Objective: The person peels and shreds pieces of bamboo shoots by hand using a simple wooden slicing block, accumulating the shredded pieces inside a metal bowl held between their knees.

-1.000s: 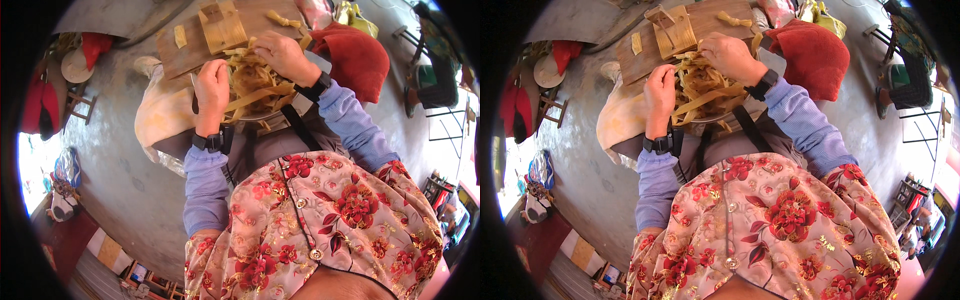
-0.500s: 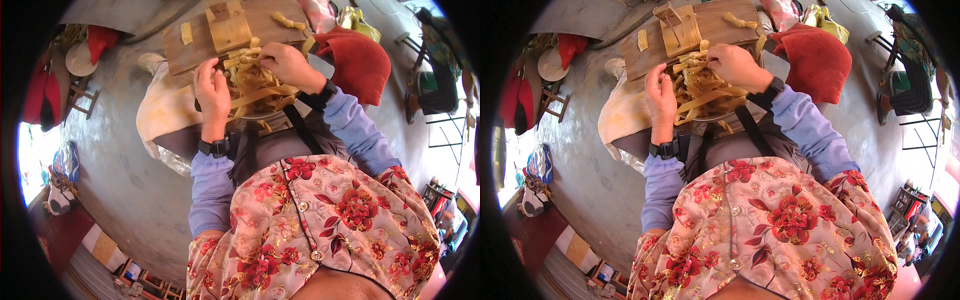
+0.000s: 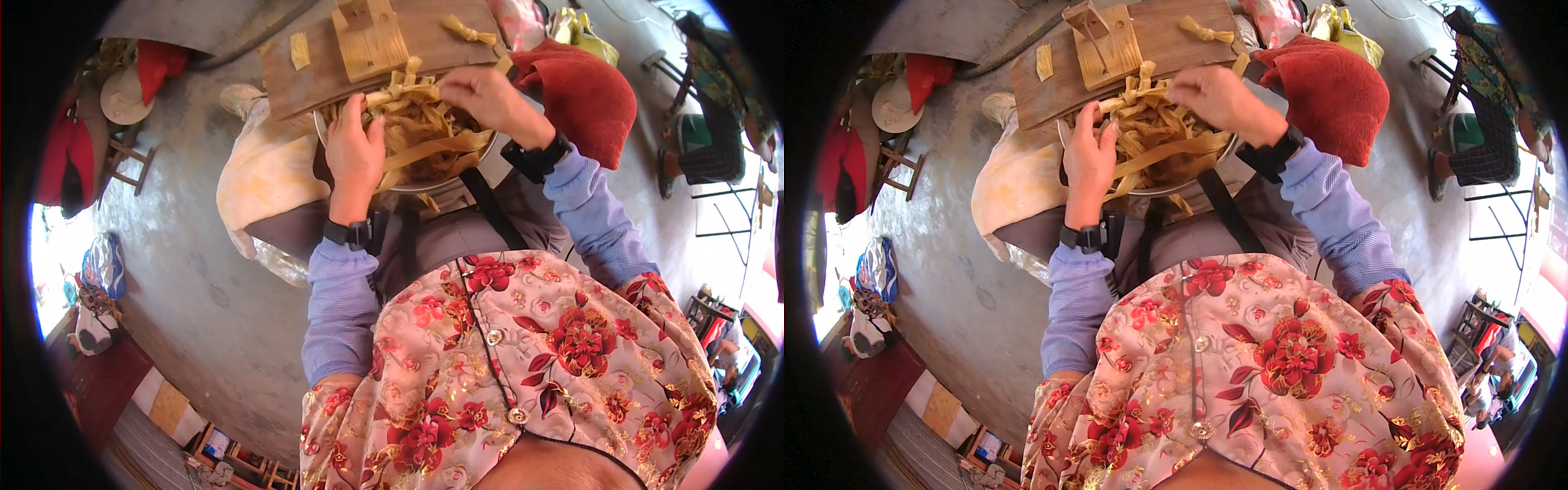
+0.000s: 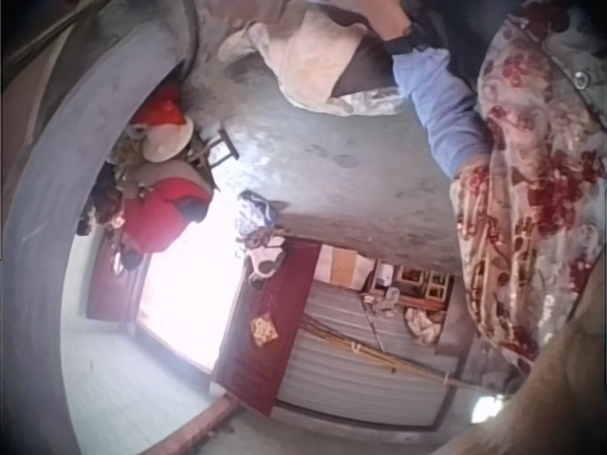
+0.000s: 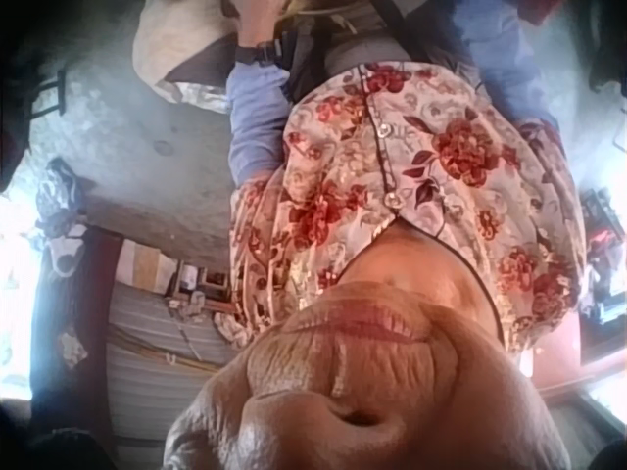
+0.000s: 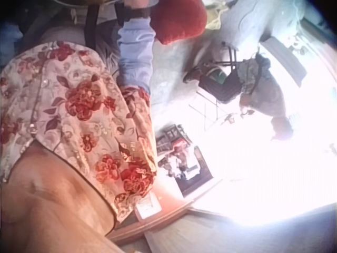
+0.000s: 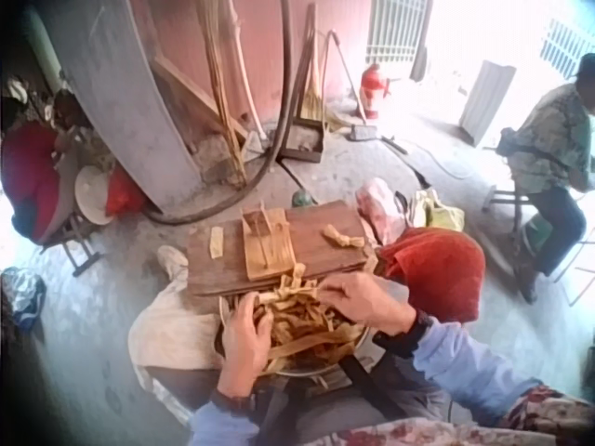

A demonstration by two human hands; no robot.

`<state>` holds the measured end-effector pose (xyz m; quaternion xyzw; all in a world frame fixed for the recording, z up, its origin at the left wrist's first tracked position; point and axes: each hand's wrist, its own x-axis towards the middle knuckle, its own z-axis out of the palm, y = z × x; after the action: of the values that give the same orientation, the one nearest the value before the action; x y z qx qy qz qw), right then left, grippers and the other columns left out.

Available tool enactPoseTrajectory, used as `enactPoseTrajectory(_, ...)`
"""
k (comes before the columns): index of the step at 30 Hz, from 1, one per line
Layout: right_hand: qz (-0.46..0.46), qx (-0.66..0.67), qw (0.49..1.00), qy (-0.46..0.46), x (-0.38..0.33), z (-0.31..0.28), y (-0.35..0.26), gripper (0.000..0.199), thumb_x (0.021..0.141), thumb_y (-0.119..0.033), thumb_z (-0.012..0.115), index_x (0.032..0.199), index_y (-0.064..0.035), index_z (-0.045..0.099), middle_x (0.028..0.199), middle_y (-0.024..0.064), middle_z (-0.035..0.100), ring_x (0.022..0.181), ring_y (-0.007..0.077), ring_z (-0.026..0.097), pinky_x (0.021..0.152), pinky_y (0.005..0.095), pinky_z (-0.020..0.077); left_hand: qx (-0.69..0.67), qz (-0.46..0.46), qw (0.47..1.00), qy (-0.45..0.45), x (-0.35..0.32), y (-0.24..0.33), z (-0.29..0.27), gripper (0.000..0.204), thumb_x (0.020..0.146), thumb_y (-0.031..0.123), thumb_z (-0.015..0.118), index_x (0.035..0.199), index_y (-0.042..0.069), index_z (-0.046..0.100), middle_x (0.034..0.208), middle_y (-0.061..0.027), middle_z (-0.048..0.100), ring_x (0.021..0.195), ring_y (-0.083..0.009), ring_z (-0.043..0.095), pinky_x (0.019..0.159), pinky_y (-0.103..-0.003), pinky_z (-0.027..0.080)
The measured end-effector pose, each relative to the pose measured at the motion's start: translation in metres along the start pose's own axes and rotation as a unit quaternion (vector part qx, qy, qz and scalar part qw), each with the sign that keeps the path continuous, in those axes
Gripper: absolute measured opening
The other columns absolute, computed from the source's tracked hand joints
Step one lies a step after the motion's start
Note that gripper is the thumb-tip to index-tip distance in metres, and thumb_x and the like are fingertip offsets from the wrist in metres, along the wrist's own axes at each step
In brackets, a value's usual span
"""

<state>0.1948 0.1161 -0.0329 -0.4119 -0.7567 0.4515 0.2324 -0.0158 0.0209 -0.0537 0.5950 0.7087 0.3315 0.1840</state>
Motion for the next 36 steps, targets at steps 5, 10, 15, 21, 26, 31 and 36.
enactPoseTrajectory(5,0.017,-0.184,0.967,-0.177,-0.035,0.008,-0.011,0.022,0.080,-0.023,0.064,0.088,-0.0024,0.062,0.085,0.0155,0.063,0.082,0.0327,0.060,0.071,0.0364,0.0477,0.024,0.084,0.996,-0.032,-0.034,0.018,0.002,0.054,0.077,0.021,0.066,0.124,0.003,0.045,0.121,-0.0195,0.049,0.107,-0.0395,0.048,0.089,-0.045,0.040)
enactPoseTrajectory(10,-0.129,-0.263,0.943,-0.157,-0.049,0.014,-0.011,0.011,0.076,-0.013,0.061,0.084,-0.0051,0.064,0.076,0.0122,0.061,0.076,0.0307,0.060,0.067,0.0383,0.0467,0.071,0.145,0.983,0.091,-0.057,0.030,-0.014,0.036,0.077,0.014,0.066,0.110,0.002,0.055,0.113,-0.0159,0.054,0.096,-0.0353,0.052,0.080,-0.042,0.043)
enactPoseTrajectory(15,-0.025,-0.052,0.992,-0.111,-0.060,0.006,-0.078,0.006,0.082,-0.007,0.059,0.084,-0.0016,0.061,0.076,0.0138,0.059,0.072,0.0295,0.059,0.065,0.0347,0.0462,-0.156,0.030,0.987,-0.030,-0.077,0.048,-0.044,0.011,0.081,0.009,0.060,0.080,-0.002,0.060,0.075,-0.0133,0.058,0.066,-0.0334,0.053,0.062,-0.039,0.043)
enactPoseTrajectory(21,-0.106,0.046,0.973,-0.200,-0.054,0.011,-0.098,0.016,0.079,-0.009,0.066,0.089,0.0002,0.057,0.078,0.0138,0.056,0.071,0.0307,0.055,0.063,0.0342,0.0457,-0.031,0.029,0.982,-0.183,-0.068,0.053,-0.080,0.022,0.084,0.019,0.058,0.074,0.000,0.057,0.071,-0.0174,0.056,0.063,-0.0373,0.054,0.056,-0.038,0.042)
enactPoseTrajectory(26,-0.124,-0.229,0.962,0.078,0.004,0.010,0.000,0.013,0.077,-0.008,0.059,0.090,-0.0035,0.060,0.086,0.0147,0.059,0.079,0.0344,0.057,0.068,0.0385,0.0479,-0.064,-0.036,0.982,-0.173,-0.040,0.044,-0.071,0.024,0.085,0.015,0.057,0.070,-0.002,0.052,0.067,-0.0186,0.049,0.058,-0.0369,0.048,0.052,-0.039,0.036)
enactPoseTrajectory(31,-0.124,-0.234,0.964,0.032,0.010,0.011,0.031,0.013,0.076,-0.005,0.055,0.088,-0.0040,0.060,0.082,0.0145,0.057,0.082,0.0357,0.055,0.069,0.0386,0.0474,-0.111,-0.005,0.990,-0.083,-0.017,0.043,-0.042,0.020,0.085,0.013,0.058,0.072,-0.001,0.053,0.068,-0.0154,0.051,0.063,-0.0335,0.052,0.055,-0.039,0.039)
enactPoseTrajectory(36,-0.133,-0.172,0.976,0.000,0.003,0.002,-0.018,0.007,0.077,-0.007,0.060,0.081,-0.0030,0.063,0.079,0.0133,0.061,0.073,0.0263,0.062,0.064,0.0333,0.0490,-0.004,0.253,0.963,0.096,0.020,0.057,-0.016,0.013,0.080,0.013,0.060,0.079,0.001,0.056,0.074,-0.0102,0.057,0.074,-0.0319,0.056,0.063,-0.040,0.045)
